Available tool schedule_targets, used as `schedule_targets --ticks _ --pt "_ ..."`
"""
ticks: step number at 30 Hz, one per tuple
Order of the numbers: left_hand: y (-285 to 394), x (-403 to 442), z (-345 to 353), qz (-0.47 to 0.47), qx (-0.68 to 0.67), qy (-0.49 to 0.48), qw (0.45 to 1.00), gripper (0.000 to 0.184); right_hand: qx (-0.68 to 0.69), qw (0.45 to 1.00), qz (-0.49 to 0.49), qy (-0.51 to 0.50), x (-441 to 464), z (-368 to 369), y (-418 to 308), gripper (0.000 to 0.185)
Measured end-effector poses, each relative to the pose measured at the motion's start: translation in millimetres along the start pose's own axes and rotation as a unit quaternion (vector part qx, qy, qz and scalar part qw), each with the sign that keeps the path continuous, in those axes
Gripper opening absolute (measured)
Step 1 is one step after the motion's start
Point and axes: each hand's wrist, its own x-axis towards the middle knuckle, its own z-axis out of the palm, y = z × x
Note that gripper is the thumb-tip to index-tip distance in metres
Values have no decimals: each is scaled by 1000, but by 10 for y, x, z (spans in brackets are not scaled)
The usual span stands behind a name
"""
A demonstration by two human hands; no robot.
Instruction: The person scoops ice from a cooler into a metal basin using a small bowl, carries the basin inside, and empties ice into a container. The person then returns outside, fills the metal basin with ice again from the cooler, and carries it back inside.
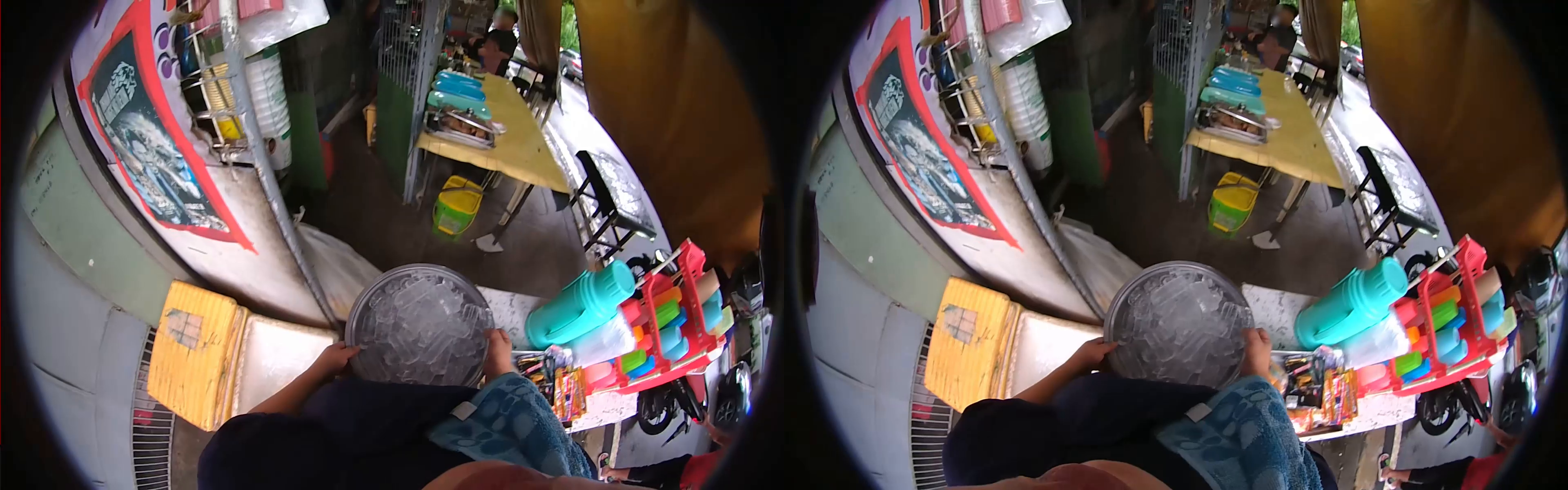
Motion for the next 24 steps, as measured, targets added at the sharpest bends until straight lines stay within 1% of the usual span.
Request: schedule_targets --ticks 1,2,3,4,5,6,8,9,10,11,12,13,14,15,16,18,19,20,22,24 --pt "-30 166 -10 35 3 -17 999 33 18 1000 0 2 164 -54 66 17" --pt "61 201 40 37 -1 -22 999 33 36 999 3 4 200 -8 -25 19" --pt "168 221 68 56 67 -23 996 34 33 999 0 3 239 32 -117 19" --pt "272 246 93 74 136 -22 988 35 98 995 24 -20 268 83 -195 23" --pt "347 305 119 80 91 -41 992 35 163 984 50 -42 272 175 -322 26" --pt "428 391 132 78 92 -41 992 35 163 984 51 -41 337 205 -367 26" --pt "619 623 145 81 151 -27 985 34 200 975 80 -53 525 266 -426 38" --pt "729 745 147 86 132 -45 987 34 202 975 80 -50 655 318 -449 38" --pt "827 843 133 83 136 -45 986 34 163 985 56 -17 793 386 -462 41" --pt "1127 759 249 78 151 -25 985 35 123 992 31 17 910 447 -455 44" --pt "1357 783 303 78 164 -8 983 35 124 992 29 19 1069 494 -425 44" --pt "1418 1065 232 87 164 -10 983 35 92 995 29 40 1303 569 -439 45" --pt "1372 1453 121 112 116 -32 986 35 57 996 30 61 1495 658 -488 46" --pt "1366 1710 67 131 67 -55 988 35 63 996 6 67 1609 765 -561 44" --pt "1446 1799 73 129 63 -59 988 35 58 996 5 70 1677 838 -634 44" --pt "1735 1973 84 110 102 -18 988 34 38 998 -2 44 1864 1064 -884 37" --pt "1647 2311 5 121 81 -13 989 34 34 999 -4 42 1965 1194 -993 37" --pt "1707 2436 -6 117 77 -12 990 34 47 998 -6 30 2045 1316 -1075 36" --pt "1752 2651 -67 152 44 32 987 35 49 999 1 11 2293 1524 -1145 35" --pt "1774 2818 -126 155 52 61 985 35 49 998 15 -48 2556 1795 -1276 37"
